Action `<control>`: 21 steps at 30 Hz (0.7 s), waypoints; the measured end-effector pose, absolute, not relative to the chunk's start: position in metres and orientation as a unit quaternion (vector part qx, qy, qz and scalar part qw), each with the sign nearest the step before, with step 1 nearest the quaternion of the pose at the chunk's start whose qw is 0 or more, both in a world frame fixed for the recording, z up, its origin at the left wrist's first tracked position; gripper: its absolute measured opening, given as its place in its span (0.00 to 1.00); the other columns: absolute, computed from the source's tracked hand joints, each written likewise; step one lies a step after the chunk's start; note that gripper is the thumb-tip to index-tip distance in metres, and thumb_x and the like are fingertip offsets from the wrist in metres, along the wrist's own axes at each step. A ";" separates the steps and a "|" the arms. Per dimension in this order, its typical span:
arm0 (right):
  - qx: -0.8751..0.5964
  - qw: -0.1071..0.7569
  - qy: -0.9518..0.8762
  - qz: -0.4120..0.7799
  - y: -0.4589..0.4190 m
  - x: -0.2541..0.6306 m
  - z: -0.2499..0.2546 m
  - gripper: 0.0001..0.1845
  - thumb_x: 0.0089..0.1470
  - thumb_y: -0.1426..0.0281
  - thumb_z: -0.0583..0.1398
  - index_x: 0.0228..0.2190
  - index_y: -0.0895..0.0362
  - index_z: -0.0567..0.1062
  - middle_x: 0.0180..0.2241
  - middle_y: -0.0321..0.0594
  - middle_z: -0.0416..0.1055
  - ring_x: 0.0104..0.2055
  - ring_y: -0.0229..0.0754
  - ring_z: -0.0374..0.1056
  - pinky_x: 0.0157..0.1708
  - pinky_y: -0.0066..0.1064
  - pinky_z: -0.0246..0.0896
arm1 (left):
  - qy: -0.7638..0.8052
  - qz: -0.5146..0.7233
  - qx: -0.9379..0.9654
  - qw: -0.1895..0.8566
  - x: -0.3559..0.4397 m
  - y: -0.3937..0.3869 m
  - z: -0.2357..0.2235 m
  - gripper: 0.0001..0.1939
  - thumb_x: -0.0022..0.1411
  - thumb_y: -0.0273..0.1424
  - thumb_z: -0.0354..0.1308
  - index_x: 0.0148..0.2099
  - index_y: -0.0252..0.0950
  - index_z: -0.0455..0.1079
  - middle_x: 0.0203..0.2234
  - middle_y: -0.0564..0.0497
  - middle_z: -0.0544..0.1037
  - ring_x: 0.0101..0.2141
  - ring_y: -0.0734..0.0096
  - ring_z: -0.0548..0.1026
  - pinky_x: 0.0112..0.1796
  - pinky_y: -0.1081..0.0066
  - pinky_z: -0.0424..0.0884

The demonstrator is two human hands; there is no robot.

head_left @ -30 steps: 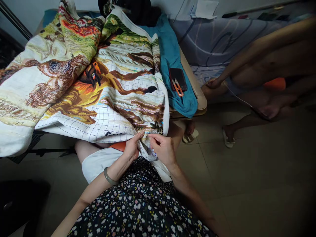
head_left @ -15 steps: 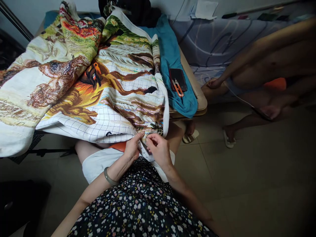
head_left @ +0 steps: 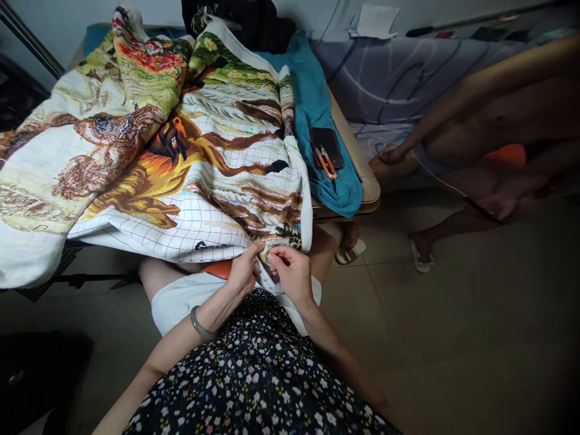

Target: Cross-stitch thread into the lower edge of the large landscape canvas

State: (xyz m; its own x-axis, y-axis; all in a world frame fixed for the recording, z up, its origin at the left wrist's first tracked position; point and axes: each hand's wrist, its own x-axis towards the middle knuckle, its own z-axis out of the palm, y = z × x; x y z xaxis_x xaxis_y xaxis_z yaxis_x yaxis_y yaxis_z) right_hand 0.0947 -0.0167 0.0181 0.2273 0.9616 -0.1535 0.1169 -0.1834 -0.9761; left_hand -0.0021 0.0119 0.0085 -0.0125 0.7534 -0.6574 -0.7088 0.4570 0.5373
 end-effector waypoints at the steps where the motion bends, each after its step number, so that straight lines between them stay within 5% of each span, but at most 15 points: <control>1: -0.627 0.473 -0.430 0.446 -0.016 0.094 0.018 0.07 0.47 0.66 0.61 0.26 0.57 0.76 0.22 0.35 0.71 0.21 0.36 0.64 0.22 0.27 0.65 | 0.485 0.521 0.025 0.702 -0.002 0.012 0.009 0.14 0.33 0.30 0.71 0.26 0.32 0.74 0.21 0.52 0.76 0.24 0.75 0.71 0.32 0.71 0.69; 11: -0.633 0.462 -0.421 0.457 -0.016 0.093 0.023 0.08 0.46 0.65 0.62 0.26 0.58 0.74 0.22 0.35 0.71 0.20 0.36 0.66 0.21 0.27 0.65 | 0.477 0.526 0.021 0.704 -0.001 0.009 0.009 0.15 0.33 0.31 0.72 0.26 0.32 0.74 0.22 0.52 0.77 0.25 0.74 0.72 0.33 0.71 0.68; 17: -0.632 0.498 -0.427 0.413 -0.011 0.090 0.028 0.12 0.48 0.67 0.61 0.36 0.55 0.67 0.21 0.30 0.70 0.20 0.37 0.68 0.22 0.27 0.66 | 0.448 0.518 0.019 0.728 -0.001 0.007 0.011 0.17 0.35 0.32 0.73 0.29 0.30 0.75 0.23 0.50 0.78 0.25 0.72 0.73 0.34 0.69 0.69; 21: -0.644 0.419 -0.530 0.358 -0.003 0.091 0.034 0.07 0.54 0.69 0.57 0.37 0.55 0.71 0.23 0.33 0.72 0.21 0.36 0.69 0.28 0.28 0.67 | 0.433 0.515 0.026 0.740 -0.002 0.007 0.009 0.16 0.36 0.32 0.73 0.29 0.30 0.75 0.23 0.50 0.78 0.25 0.71 0.74 0.36 0.68 0.70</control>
State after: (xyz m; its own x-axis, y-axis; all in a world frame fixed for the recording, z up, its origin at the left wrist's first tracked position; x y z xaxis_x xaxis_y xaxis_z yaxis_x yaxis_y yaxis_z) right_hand 0.0912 -0.0034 0.0345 0.1818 0.9832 -0.0162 0.3837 -0.0861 -0.9194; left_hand -0.0021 0.0070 0.0085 0.0961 0.7837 -0.6136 -0.7390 0.4692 0.4835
